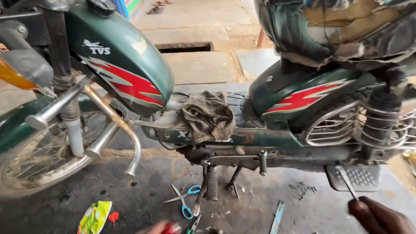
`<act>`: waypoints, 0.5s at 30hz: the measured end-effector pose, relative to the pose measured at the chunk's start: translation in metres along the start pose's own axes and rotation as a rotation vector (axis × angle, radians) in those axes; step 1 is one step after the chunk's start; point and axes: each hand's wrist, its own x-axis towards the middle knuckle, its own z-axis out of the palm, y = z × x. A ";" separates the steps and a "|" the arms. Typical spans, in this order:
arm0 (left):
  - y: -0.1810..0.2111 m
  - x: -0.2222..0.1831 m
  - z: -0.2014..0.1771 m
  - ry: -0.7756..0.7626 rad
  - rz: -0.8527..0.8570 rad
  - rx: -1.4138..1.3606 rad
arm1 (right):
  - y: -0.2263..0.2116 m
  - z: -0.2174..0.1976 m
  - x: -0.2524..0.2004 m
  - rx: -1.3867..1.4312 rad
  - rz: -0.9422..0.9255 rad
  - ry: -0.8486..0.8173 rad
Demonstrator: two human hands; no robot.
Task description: The person crouches beside a green TVS motorcycle and uses a T-handle socket wrench to work on a bolt near the rear axle and side stand area. They reposition the wrench repeatedly, then pick up a screwdriver and continue working on fasteners near the footrest and engine area.
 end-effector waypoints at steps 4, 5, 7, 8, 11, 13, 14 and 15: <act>0.058 0.081 0.009 -0.110 0.021 -0.055 | 0.051 0.070 0.018 0.688 -0.111 0.027; 0.073 0.095 0.016 -0.107 0.029 -0.052 | 0.038 0.082 0.013 0.691 -0.116 0.035; 0.099 0.116 0.033 -0.004 0.237 -0.034 | 0.018 0.112 -0.005 1.346 -0.199 0.116; 0.106 0.121 0.037 -0.012 0.236 -0.036 | 0.011 0.123 -0.010 1.344 -0.191 0.119; 0.110 0.139 0.061 0.089 0.166 -0.121 | -0.008 0.152 -0.022 1.621 -0.301 0.215; 0.096 0.138 0.096 0.157 0.124 -0.147 | -0.015 0.162 -0.033 1.700 -0.432 0.218; 0.095 0.136 0.102 0.152 0.113 -0.151 | -0.017 0.166 -0.034 1.695 -0.420 0.212; 0.095 0.134 0.108 0.237 0.261 -0.043 | -0.020 0.169 -0.035 1.653 -0.479 0.199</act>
